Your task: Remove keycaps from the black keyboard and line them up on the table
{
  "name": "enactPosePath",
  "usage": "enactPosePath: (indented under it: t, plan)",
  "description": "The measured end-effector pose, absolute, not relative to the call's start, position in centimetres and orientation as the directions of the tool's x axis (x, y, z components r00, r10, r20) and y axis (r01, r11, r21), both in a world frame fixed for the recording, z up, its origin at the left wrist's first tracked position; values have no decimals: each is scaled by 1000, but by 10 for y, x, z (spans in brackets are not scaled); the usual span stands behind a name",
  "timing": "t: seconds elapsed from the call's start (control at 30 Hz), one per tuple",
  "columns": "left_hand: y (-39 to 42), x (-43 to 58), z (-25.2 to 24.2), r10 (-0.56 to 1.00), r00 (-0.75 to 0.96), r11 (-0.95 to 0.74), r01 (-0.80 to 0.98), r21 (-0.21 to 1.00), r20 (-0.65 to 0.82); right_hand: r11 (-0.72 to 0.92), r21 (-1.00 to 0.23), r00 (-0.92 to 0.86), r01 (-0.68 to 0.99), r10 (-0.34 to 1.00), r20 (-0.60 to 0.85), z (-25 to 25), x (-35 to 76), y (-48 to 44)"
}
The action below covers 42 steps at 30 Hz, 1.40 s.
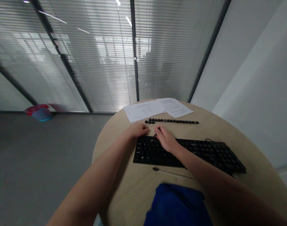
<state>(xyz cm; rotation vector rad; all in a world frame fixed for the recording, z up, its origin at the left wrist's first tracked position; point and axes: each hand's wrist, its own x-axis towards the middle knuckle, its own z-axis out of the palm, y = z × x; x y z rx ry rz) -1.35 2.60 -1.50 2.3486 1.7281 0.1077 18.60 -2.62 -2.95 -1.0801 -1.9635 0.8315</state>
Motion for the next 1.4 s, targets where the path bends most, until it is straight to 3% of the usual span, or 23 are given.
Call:
enactPosePath:
  t: [0.37,0.93,1.2,1.4]
  plan:
    - [16,-21,-14,933,359,-346,905,247,-5,453,-787,-437,418,860,263,-27,187,-25]
    - [13,-20,-12,937,349,-339,892,300,20,713,-491,-630,500,689,359,-18,185,-41]
    - [15,-23,-16,937,347,-339,886,316,31,675,-593,-527,439,728,439,-26,186,-41]
    - [15,-22,-17,944,327,-321,882,346,43,566,-764,-252,310,823,508,-36,186,-31]
